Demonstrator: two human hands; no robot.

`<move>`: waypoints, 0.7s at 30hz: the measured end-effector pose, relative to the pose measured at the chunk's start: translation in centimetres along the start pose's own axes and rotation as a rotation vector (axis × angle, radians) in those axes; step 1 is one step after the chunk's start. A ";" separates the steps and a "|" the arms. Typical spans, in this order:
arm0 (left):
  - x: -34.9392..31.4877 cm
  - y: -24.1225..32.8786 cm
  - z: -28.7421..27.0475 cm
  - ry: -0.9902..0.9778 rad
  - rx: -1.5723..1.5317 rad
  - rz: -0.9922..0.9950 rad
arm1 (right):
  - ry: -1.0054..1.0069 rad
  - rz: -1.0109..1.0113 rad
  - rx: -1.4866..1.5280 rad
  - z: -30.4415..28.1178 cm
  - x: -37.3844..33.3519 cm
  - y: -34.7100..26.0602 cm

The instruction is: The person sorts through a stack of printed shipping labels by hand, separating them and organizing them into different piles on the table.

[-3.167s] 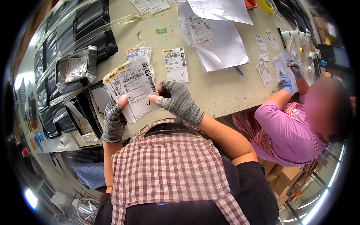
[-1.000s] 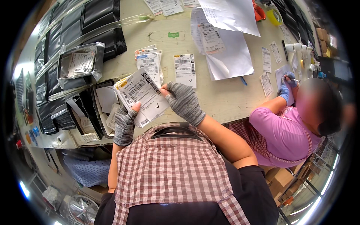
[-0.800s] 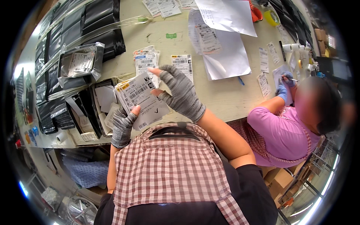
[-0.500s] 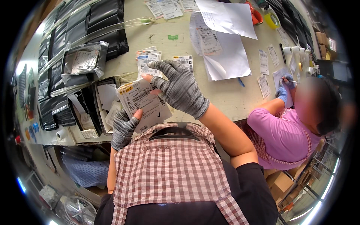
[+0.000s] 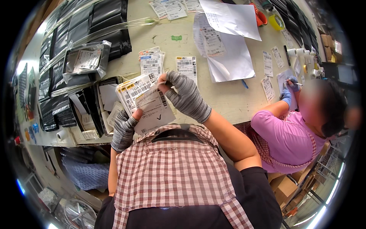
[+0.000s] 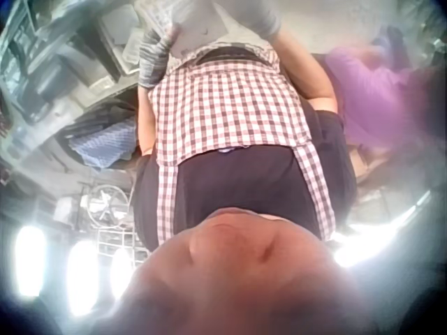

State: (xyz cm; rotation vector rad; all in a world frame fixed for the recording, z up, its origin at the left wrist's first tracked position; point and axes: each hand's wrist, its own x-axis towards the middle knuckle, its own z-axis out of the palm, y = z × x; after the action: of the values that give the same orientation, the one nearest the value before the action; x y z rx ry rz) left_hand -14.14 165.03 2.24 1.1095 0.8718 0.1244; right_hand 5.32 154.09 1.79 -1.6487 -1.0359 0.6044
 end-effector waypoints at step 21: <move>0.9 -0.4 -4.8 0.174 -0.289 0.038 | 0.151 0.410 0.021 1.7 5.2 9.6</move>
State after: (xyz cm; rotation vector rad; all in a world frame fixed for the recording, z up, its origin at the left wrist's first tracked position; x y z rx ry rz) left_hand -16.87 168.71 0.63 0.8531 0.9544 0.3712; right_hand 9.74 158.67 -7.18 -1.8720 -0.5819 0.7399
